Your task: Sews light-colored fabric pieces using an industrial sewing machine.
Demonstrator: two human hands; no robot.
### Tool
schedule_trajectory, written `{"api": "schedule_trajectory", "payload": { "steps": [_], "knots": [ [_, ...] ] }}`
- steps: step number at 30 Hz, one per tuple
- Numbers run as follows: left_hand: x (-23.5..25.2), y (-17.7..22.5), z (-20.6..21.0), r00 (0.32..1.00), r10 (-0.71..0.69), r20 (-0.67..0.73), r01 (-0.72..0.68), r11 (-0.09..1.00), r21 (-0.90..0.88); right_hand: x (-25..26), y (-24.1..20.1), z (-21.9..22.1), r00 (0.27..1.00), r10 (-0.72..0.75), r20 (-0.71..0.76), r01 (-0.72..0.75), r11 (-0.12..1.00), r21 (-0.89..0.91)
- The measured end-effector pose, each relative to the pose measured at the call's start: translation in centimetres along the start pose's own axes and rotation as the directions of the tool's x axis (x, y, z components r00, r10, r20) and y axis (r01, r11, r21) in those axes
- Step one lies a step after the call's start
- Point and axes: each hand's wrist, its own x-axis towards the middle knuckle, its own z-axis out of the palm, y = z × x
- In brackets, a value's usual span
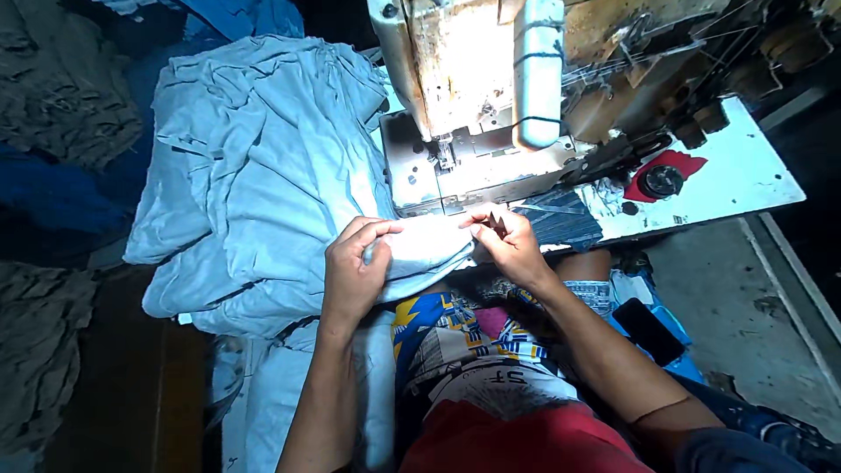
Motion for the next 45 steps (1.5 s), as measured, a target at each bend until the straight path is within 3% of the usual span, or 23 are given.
{"api": "schedule_trajectory", "payload": {
  "steps": [6, 13, 17, 21, 23, 26, 29, 35, 38, 45],
  "knots": [
    [-0.9, 1.5, 0.3, 0.976, 0.059, -0.208, -0.056, 0.998, 0.02, -0.3, -0.6, 0.4, 0.981, -0.18, -0.075, 0.176, 0.983, -0.059],
    [-2.1, 2.3, 0.7, 0.941, 0.184, -0.285, -0.158, 0.981, 0.112, -1.5, -1.0, 0.6, 0.966, -0.194, -0.172, 0.183, 0.98, -0.082],
    [-1.2, 2.5, 1.1, 0.949, 0.166, -0.269, -0.149, 0.986, 0.08, -2.2, -0.5, 0.5, 0.978, -0.084, -0.191, 0.077, 0.996, -0.047],
    [0.8, 2.2, 2.9, 0.987, 0.008, -0.16, -0.043, 0.975, -0.217, -2.3, 0.5, 0.4, 0.989, 0.098, -0.112, -0.096, 0.995, 0.027],
    [2.2, 2.1, 3.9, 0.99, -0.056, -0.126, 0.022, 0.966, -0.259, -2.0, 0.8, 0.5, 0.978, 0.197, -0.074, -0.192, 0.979, 0.067],
    [5.8, 2.2, 4.5, 0.993, 0.024, -0.117, -0.021, 0.999, 0.034, -1.1, 1.2, 0.9, 0.963, 0.263, -0.062, -0.254, 0.959, 0.129],
    [10.4, 1.6, 5.2, 0.996, 0.042, -0.075, -0.021, 0.965, 0.261, -0.4, 1.4, 1.4, 0.963, 0.238, -0.126, -0.213, 0.96, 0.182],
    [14.4, 1.1, 5.8, 0.997, -0.062, -0.05, 0.074, 0.949, 0.305, 1.0, 0.7, 2.1, 0.949, 0.143, -0.281, -0.08, 0.971, 0.223],
    [16.0, 0.2, 6.6, 0.996, -0.044, -0.071, 0.065, 0.944, 0.324, 2.0, 0.8, 2.4, 0.942, 0.112, -0.316, -0.032, 0.968, 0.248],
    [16.0, 0.4, 6.8, 0.997, -0.009, -0.082, 0.034, 0.951, 0.307, 1.7, 0.2, 2.8, 0.922, 0.18, -0.344, -0.085, 0.958, 0.274]
  ]
}}
